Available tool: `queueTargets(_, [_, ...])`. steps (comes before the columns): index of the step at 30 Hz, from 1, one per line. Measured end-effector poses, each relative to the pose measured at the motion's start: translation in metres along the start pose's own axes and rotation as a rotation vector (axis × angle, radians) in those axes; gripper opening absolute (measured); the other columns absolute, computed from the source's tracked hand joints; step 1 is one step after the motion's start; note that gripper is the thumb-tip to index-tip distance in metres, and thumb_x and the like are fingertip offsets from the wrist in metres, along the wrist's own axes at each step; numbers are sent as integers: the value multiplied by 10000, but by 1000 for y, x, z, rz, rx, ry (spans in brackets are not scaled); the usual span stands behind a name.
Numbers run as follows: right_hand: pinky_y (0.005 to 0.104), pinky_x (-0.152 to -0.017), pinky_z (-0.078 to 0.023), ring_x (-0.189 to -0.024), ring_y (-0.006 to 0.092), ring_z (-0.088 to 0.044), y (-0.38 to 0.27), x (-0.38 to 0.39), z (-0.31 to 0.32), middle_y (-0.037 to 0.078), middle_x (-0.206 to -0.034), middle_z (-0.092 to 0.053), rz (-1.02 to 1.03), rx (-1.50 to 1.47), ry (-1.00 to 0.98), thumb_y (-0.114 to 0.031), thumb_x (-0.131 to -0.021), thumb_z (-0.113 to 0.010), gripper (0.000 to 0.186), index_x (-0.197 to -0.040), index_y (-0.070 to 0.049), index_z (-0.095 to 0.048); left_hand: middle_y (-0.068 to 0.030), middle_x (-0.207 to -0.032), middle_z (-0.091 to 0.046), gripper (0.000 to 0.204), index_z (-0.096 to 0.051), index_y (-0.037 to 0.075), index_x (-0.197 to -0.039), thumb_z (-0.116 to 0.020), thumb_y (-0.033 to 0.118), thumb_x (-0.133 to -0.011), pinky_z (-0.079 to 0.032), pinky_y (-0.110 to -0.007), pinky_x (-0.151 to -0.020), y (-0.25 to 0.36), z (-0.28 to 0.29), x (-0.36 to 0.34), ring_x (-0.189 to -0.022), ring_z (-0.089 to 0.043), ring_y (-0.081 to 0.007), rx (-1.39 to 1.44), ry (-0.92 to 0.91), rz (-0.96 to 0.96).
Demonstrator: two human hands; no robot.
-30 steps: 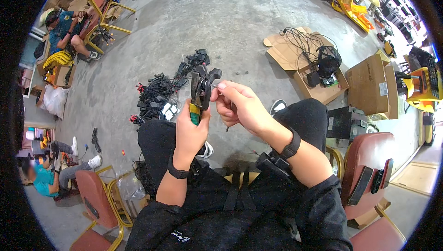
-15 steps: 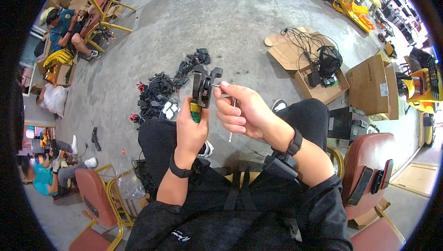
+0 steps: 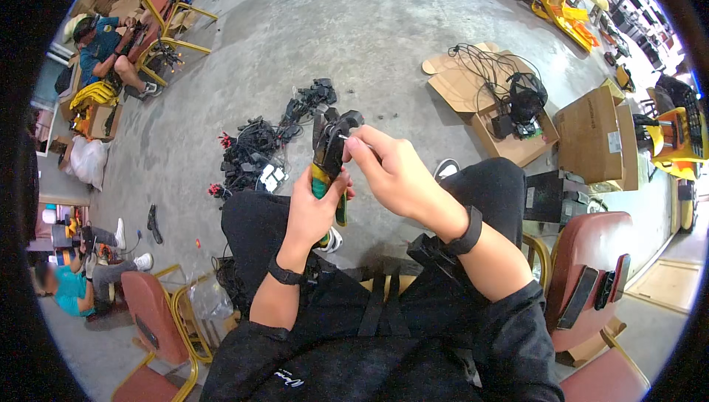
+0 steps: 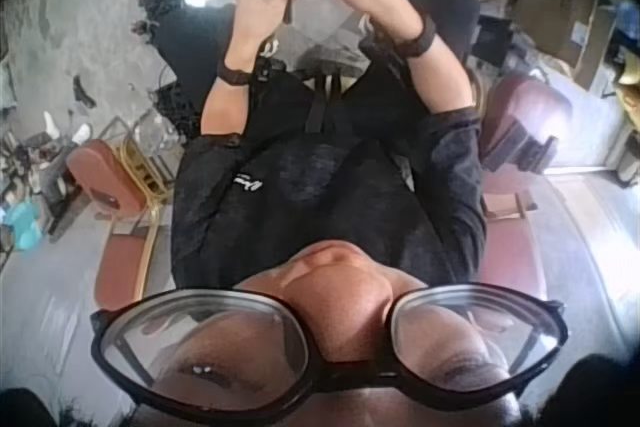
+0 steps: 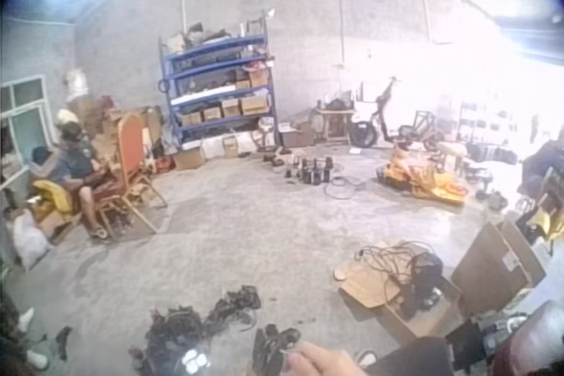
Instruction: The person sits on the floor and uses pliers and a screwdriver to manipulate a small black electronic component. They hold the component with pliers and use the screwdriver to adjust internal parts, then switch tools to continue the repair.
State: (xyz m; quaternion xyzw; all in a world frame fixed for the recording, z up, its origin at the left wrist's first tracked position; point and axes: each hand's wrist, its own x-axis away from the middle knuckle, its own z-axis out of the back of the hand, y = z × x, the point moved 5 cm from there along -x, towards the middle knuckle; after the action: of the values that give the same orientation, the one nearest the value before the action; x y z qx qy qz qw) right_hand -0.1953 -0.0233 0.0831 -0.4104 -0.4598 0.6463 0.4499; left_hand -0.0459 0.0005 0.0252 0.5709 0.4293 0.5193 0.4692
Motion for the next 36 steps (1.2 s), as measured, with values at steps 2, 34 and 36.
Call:
queueTargets(2, [258,-466,-268,-485,73,-287,9,0,-5,-38,-578,-395,-105,-270,-51,-258,-1033,-449,278,-897,-33,-542,-32,-772,-619,112,-575,14,-984,-621,54,-890,-475,-263,-646,3,1,-1,-695,-593,-105,-86,29,-38])
queueTargets(34, [257,-554,-338,-578,102,-404,10,0,-8,1,-642,-465,-238,-360,-93,-249,-1039,-411,292,-900,-34,-550,-55,-753,-624,156,-572,6,-1009,-637,77,-886,-462,-283,-622,1,6,-4,-671,-587,-130,-135,75,-106])
queueTargets(36, [247,-546,-315,-569,89,-360,14,-1,-13,-15,-632,-432,-331,-630,-144,-285,-1047,-388,322,-903,-43,-543,-81,-760,-629,171,-569,6,-1022,-634,79,-882,-469,-307,-633,1,8,-5,-673,-603,-170,-202,101,-151])
